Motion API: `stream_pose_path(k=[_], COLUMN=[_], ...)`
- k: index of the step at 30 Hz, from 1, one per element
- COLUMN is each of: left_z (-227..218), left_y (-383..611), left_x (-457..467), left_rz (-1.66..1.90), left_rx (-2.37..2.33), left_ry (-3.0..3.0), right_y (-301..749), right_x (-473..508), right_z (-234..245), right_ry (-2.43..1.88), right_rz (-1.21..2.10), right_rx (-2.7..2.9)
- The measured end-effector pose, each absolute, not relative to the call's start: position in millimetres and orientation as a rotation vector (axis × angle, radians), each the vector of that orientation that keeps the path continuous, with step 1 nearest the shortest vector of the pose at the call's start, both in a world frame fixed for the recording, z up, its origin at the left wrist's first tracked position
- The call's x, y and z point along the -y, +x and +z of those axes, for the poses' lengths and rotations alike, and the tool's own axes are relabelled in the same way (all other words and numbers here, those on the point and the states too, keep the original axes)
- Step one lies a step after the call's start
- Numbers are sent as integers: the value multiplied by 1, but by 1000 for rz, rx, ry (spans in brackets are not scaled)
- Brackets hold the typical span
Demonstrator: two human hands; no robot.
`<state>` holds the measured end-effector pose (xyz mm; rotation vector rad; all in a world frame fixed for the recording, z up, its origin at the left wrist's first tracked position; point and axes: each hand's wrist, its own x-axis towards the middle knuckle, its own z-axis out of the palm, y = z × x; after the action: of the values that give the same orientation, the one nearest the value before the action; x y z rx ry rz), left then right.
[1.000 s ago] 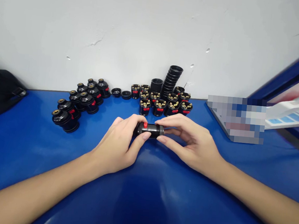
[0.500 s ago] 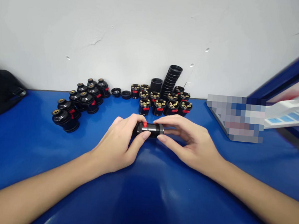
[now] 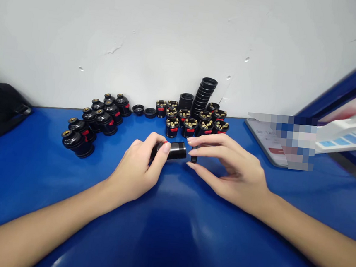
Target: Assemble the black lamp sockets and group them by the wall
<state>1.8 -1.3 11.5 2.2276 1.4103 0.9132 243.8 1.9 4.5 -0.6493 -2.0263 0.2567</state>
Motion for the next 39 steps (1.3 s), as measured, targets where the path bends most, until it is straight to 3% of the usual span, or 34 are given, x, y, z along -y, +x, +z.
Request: stream_pose_path(k=[8,19,28,39], left_z=[12,7,7,9], left_y=[4,3,2,2], left_x=[3,1,-1,-2], left_rz=[1178,1110,1312,1243], left_rx=[-1147,-896,-1032,-805], left_ry=[2351,2427,2428,2575], right_y=[245,239,237,236], right_x=[-2,8,7,12], right_z=[4,0,1,6], right_ry=[-698,-617,-667,-659], right_rz=[367,611,631,695], right_rx=[1900,1797,1735,1700])
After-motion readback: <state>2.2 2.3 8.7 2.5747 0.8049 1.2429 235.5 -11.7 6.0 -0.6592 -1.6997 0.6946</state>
